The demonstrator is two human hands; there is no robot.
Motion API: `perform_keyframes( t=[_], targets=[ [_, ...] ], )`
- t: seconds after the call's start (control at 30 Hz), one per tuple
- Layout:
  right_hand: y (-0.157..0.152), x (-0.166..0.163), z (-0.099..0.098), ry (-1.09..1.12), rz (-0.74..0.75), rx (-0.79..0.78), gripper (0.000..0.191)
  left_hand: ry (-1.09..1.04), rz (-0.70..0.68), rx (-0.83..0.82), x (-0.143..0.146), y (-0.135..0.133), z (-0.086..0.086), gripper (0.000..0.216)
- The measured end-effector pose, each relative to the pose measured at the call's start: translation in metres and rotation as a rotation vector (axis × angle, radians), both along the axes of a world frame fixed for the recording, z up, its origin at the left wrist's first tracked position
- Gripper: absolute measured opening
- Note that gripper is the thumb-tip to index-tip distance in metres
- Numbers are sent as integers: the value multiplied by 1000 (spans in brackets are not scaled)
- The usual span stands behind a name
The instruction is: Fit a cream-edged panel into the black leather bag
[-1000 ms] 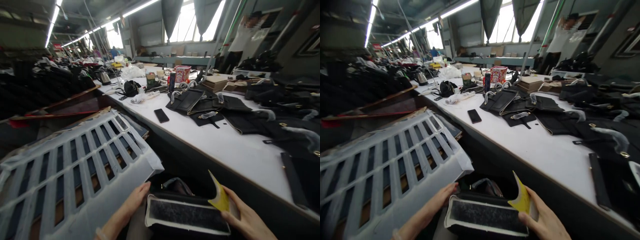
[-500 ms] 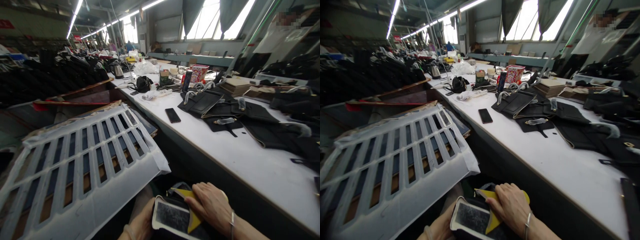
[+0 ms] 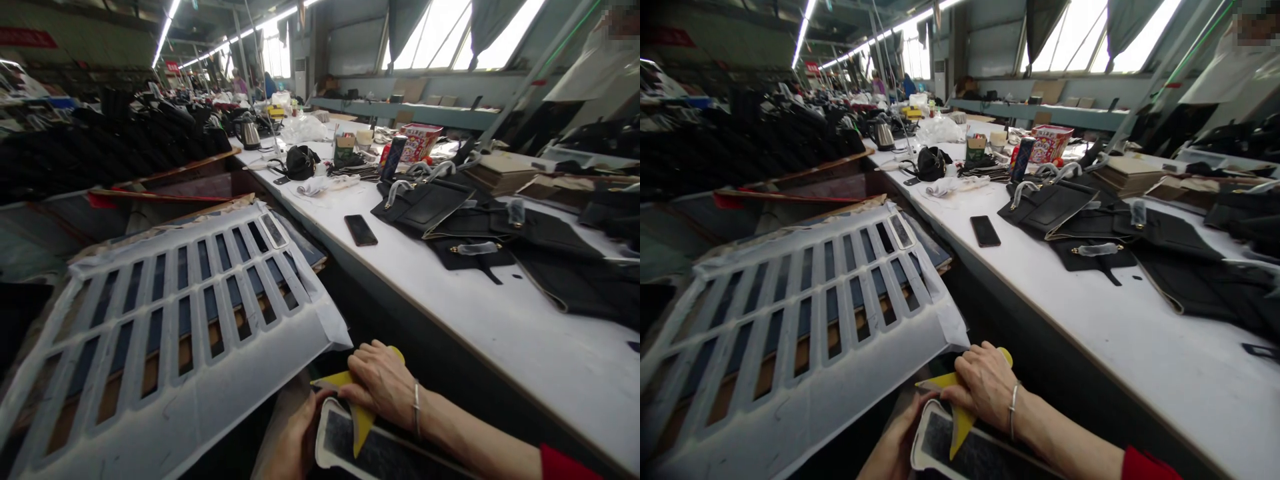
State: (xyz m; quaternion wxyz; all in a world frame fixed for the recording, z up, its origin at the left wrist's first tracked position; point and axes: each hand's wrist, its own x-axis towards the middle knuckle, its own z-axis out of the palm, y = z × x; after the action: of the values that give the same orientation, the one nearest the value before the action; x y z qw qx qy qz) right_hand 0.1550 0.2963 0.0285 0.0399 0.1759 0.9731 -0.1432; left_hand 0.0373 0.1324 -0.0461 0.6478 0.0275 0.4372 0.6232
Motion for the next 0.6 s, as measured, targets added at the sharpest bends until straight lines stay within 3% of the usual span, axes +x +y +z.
perform_keyframes(
  t=[0.23, 0.6],
  targets=[
    [2, 0, -2, 10, 23, -4, 52, -393, -8, 164, 7, -17, -2, 43],
    [-2, 2, -2, 16, 16, 20, 53, -144, -113, 135, -9, -17, 10, 54]
  ],
)
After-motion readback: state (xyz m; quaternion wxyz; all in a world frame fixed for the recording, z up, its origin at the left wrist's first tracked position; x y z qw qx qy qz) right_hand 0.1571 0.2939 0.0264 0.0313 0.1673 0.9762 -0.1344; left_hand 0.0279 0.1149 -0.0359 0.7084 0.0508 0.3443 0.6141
